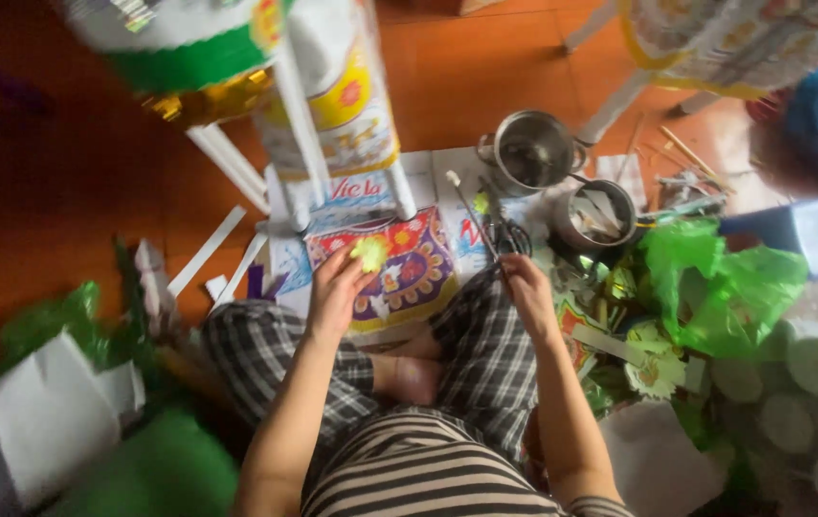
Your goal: Decorating a horse-shaped structure with colorful paper and foil cutouts while sitting on the floor.
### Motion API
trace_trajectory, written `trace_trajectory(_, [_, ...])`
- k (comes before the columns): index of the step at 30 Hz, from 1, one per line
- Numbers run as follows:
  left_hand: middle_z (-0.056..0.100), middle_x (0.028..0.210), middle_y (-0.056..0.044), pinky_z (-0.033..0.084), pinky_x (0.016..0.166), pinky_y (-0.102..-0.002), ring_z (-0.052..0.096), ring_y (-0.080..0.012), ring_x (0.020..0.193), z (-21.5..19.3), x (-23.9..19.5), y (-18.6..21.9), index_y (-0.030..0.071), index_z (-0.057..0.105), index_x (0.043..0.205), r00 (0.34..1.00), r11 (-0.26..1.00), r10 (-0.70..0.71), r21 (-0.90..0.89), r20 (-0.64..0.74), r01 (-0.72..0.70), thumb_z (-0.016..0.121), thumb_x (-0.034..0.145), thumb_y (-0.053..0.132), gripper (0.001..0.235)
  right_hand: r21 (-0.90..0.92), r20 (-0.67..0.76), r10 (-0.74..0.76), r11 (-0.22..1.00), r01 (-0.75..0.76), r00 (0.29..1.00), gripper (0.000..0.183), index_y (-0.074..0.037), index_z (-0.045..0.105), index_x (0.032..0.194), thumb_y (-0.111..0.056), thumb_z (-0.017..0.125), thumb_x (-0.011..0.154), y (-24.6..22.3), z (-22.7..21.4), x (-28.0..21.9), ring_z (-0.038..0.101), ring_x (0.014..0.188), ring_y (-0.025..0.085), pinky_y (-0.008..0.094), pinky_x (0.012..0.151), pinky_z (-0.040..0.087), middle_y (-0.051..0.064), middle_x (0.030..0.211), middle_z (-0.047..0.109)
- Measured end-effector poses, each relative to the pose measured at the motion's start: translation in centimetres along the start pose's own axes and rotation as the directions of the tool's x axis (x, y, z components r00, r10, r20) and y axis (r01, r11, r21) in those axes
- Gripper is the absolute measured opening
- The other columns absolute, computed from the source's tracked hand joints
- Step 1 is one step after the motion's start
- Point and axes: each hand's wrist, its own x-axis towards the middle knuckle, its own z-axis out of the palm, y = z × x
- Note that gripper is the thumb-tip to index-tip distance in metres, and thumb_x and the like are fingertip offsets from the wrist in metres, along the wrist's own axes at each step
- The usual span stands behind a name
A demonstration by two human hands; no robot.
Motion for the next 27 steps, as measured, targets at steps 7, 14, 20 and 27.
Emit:
trace_trajectory(7, [0.065,0.119,-0.019,0.055,0.096,-0.047,0.066,-0.0336,0.11,-1.6,1.5,-1.7,0.001,0.062,0.128,0.995,0.994,0.094,-0.051,0.028,-0.093,0.066,0.094,0.007,0.035,-0.102,0.188,-0.151,0.98,0.172,0.97,0.032,-0.006,0.073,0.117,-0.002,0.056,0.09,-8.4,2.5,-7.6,0.067,0.074,0.027,0.038,0.067,0.056,0.018,0.083,0.07])
trace_trajectory(14, [0.064,0.112,-0.021,0.054,0.098,-0.047,0.067,-0.0363,0.107,-2.5,1.5,-1.5,0.001,0.061,0.128,0.987,0.993,0.117,-0.037,0.113,-0.113,0.06,0.098,0.006,0.03,-0.263,0.215,-0.349,0.879,0.399,0.912,0.028,-0.011,0.075,0.116,-0.006,0.06,0.093,-8.8,4.0,-7.8,0.06,0.062,0.019,0.032,0.055,0.05,0.01,0.076,0.065])
trace_trajectory(20, [0.063,0.112,-0.021,0.053,0.1,-0.047,0.065,-0.0362,0.108,-2.7,1.4,-1.3,0.0,0.061,0.127,0.985,0.99,0.142,-0.031,0.101,-0.139,0.059,0.099,0.007,0.029,-0.292,0.204,-0.436,0.828,0.479,0.877,0.027,-0.009,0.074,0.114,-0.005,0.062,0.09,-8.9,3.8,-8.2,0.061,0.06,0.025,0.036,0.053,0.05,0.012,0.076,0.064])
trace_trajectory(27, [0.064,0.113,-0.02,0.052,0.101,-0.046,0.066,-0.0344,0.108,-1.8,0.9,-1.1,0.001,0.061,0.128,0.987,0.992,0.127,-0.009,0.101,-0.127,0.061,0.097,0.008,0.031,-0.314,0.178,-0.486,0.796,0.518,0.856,0.028,-0.012,0.075,0.114,-0.007,0.062,0.09,-8.8,4.4,-8.4,0.064,0.063,0.023,0.033,0.057,0.051,0.007,0.08,0.066])
